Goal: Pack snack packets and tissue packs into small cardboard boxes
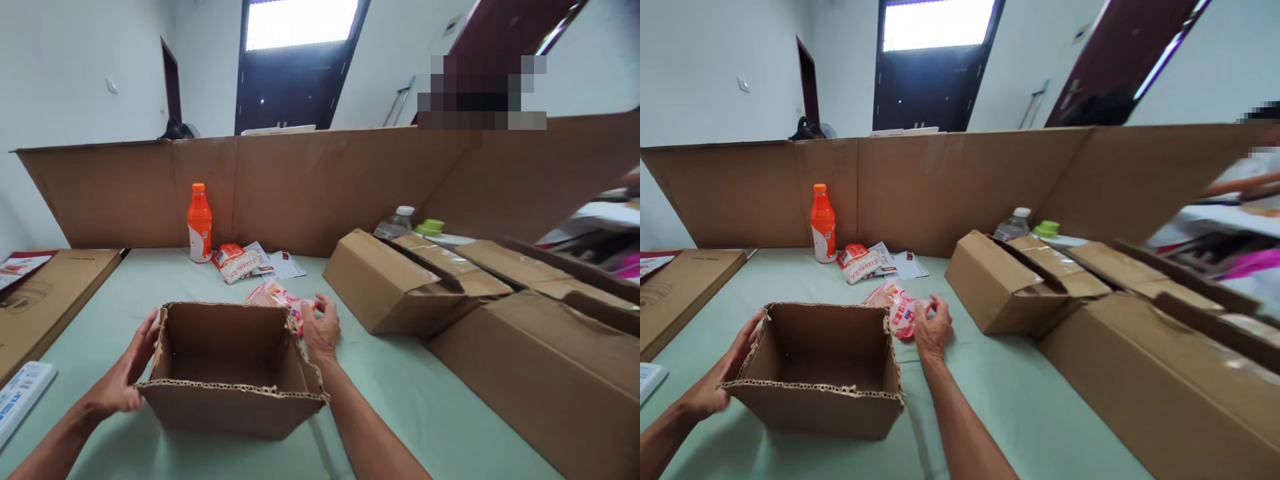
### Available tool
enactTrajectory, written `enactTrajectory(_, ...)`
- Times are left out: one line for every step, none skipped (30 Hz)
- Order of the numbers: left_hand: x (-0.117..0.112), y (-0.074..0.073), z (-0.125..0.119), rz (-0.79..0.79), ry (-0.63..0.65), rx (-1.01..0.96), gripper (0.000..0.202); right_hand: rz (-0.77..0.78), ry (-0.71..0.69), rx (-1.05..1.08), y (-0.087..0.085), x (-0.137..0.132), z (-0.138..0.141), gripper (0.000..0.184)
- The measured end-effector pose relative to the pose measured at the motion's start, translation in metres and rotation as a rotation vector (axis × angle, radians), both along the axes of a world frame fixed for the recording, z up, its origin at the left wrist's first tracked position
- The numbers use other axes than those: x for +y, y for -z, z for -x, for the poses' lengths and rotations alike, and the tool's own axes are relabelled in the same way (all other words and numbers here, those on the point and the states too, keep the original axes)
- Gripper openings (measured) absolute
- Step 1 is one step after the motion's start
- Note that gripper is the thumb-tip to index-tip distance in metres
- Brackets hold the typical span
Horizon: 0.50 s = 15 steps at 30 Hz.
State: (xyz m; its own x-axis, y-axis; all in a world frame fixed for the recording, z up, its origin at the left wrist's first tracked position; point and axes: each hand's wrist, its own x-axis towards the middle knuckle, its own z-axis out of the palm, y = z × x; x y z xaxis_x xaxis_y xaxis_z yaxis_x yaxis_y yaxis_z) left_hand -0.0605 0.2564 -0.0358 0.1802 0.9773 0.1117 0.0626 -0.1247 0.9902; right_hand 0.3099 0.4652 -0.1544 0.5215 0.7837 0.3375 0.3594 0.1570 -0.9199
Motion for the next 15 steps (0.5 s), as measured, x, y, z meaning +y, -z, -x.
enactTrajectory(0.006,-0.002,-0.003,0.042,-0.075,-0.133,0.139,-0.003,0.025,-0.009,-0.001,0.002,-0.002,0.040)
enactTrajectory(0.013,-0.004,-0.006,0.078,-0.161,-0.238,0.131,-0.007,0.038,-0.018,-0.001,0.003,-0.003,0.040)
enactTrajectory(0.022,-0.006,-0.008,0.111,-0.238,-0.314,0.120,-0.012,0.037,-0.028,-0.001,0.002,-0.001,0.039)
enactTrajectory(0.033,-0.007,-0.010,0.139,-0.296,-0.362,0.110,-0.019,0.026,-0.037,-0.002,0.002,0.001,0.038)
enactTrajectory(0.044,-0.007,-0.011,0.163,-0.327,-0.379,0.101,-0.026,0.008,-0.045,-0.003,0.001,0.004,0.036)
enactTrajectory(0.055,-0.005,-0.012,0.180,-0.340,-0.375,0.093,-0.034,-0.015,-0.052,-0.004,0.001,0.007,0.036)
enactTrajectory(0.066,-0.001,-0.013,0.194,-0.345,-0.361,0.084,-0.042,-0.038,-0.059,-0.007,0.001,0.009,0.036)
enactTrajectory(0.076,0.005,-0.013,0.212,-0.354,-0.347,0.075,-0.049,-0.062,-0.068,-0.011,0.004,0.011,0.037)
enactTrajectory(0.084,0.012,-0.014,0.228,-0.365,-0.329,0.066,-0.056,-0.085,-0.079,-0.017,0.008,0.012,0.037)
enactTrajectory(0.090,0.021,-0.014,0.242,-0.375,-0.306,0.057,-0.060,-0.107,-0.093,-0.023,0.014,0.012,0.037)
enactTrajectory(0.095,0.029,-0.014,0.252,-0.384,-0.279,0.050,-0.062,-0.130,-0.110,-0.030,0.023,0.012,0.036)
enactTrajectory(0.097,0.038,-0.015,0.259,-0.389,-0.250,0.044,-0.060,-0.153,-0.128,-0.038,0.034,0.012,0.035)
enactTrajectory(0.098,0.046,-0.015,0.266,-0.389,-0.219,0.039,-0.051,-0.179,-0.146,-0.046,0.047,0.012,0.034)
enactTrajectory(0.098,0.052,-0.014,0.274,-0.383,-0.189,0.035,-0.034,-0.207,-0.160,-0.052,0.062,0.013,0.033)
enactTrajectory(0.098,0.057,-0.014,0.285,-0.371,-0.161,0.033,-0.008,-0.235,-0.170,-0.058,0.077,0.016,0.032)
